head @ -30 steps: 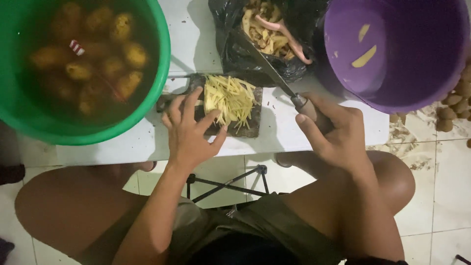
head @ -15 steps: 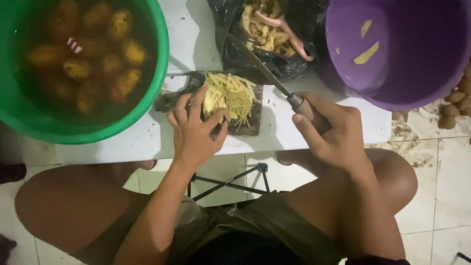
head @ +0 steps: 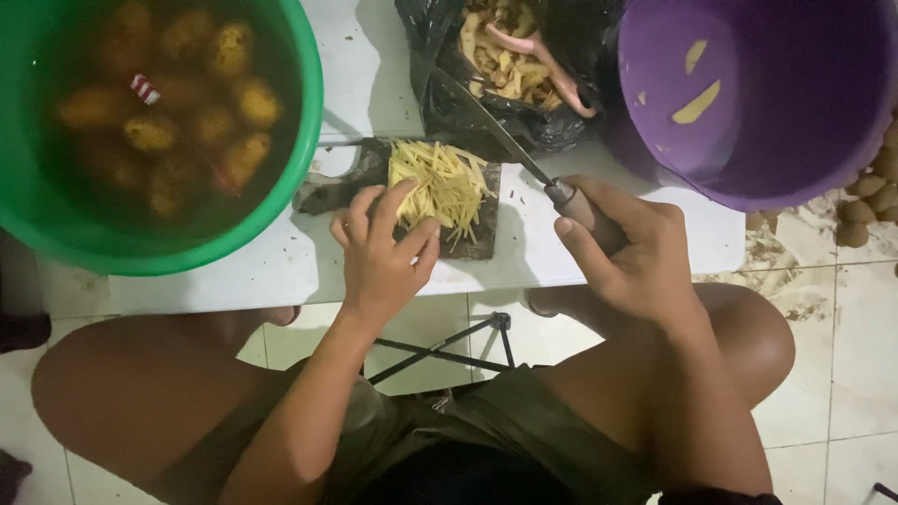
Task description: The person is julienning potatoes by first slicing them and then cutting the slices into thin strips using a knife on a small wooden cutting board.
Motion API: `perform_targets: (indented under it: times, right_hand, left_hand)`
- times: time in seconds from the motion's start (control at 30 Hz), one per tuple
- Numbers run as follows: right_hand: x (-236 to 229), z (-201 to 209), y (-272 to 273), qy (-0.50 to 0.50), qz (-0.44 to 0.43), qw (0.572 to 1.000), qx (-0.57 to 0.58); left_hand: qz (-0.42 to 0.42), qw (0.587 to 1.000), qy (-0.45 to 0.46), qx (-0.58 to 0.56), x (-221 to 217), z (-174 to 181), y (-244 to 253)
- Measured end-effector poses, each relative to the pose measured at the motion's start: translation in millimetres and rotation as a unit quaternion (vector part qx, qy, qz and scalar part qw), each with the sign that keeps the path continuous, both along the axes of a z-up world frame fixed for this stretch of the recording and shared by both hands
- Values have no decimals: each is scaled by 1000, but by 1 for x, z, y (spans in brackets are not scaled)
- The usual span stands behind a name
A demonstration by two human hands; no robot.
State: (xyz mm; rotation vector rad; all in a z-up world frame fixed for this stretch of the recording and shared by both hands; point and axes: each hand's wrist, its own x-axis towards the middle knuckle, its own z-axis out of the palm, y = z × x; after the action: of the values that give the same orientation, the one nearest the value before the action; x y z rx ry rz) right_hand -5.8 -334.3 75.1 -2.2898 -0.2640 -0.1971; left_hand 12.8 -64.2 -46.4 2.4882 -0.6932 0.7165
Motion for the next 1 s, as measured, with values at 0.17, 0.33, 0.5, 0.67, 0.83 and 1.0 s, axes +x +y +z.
perform_targets:
  times: [0.17, 0.33, 0.5, 0.67, 0.83, 1.0]
  right_hand:
    - [1, 0, 0, 1, -4, 1000, 5]
    - [2, -3, -3, -7, -2, 1000, 6]
    - [1, -3, -3, -3, -6, 1000, -2]
    - [0, -3, -1, 16, -7, 1000, -1]
    - [0, 0, 5, 14, -4, 1000, 6]
    - [-1, -10, 0, 33, -1, 999, 11]
  left_hand:
    - [7, 993, 51, -110, 1, 22, 3]
    - [-3, 966, 103, -237, 5, 33, 5]
    - [10, 956, 117, -270, 6, 39, 8]
    - [41, 945, 131, -299, 7, 47, 17]
    - [52, 942, 149, -296, 8, 38, 24]
    - [64, 933, 159, -317, 8, 50, 19]
